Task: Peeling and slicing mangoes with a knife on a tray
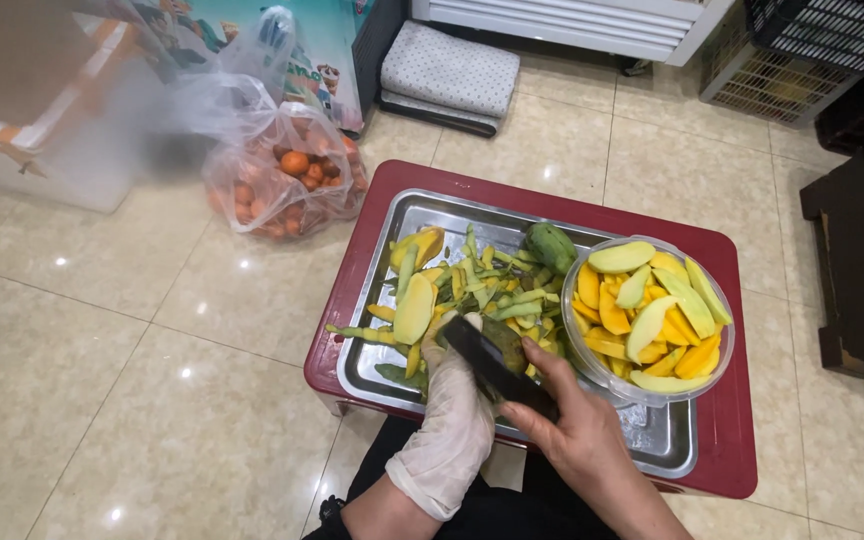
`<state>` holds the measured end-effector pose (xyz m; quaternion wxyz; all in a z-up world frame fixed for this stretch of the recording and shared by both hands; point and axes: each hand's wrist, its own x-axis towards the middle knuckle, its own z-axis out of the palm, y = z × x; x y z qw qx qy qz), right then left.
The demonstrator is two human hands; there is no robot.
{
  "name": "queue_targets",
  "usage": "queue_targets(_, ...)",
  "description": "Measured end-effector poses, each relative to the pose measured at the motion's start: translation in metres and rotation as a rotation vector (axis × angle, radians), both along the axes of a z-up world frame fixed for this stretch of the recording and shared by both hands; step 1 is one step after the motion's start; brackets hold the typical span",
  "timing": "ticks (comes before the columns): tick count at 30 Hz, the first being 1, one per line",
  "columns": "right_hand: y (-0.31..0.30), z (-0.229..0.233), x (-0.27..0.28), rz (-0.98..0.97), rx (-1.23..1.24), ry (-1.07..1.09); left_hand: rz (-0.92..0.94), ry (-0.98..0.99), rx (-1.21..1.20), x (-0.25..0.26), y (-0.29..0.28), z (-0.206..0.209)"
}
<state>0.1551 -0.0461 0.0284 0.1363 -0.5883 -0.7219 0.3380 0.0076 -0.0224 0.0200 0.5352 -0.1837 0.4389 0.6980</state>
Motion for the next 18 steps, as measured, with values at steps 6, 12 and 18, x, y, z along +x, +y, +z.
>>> queue_targets(6,0.013,-0.017,-0.006,0.005,0.017,0.336,-0.047,-0.027,0.009,-0.006,-0.003,-0.011)
queue_targets(12,0.010,-0.009,0.015,0.087,-0.123,0.159,-0.219,-0.052,-0.088,-0.031,0.003,0.008)
queue_targets(18,0.023,-0.011,0.001,0.051,-0.172,0.357,-0.267,0.044,0.153,-0.016,-0.002,-0.018)
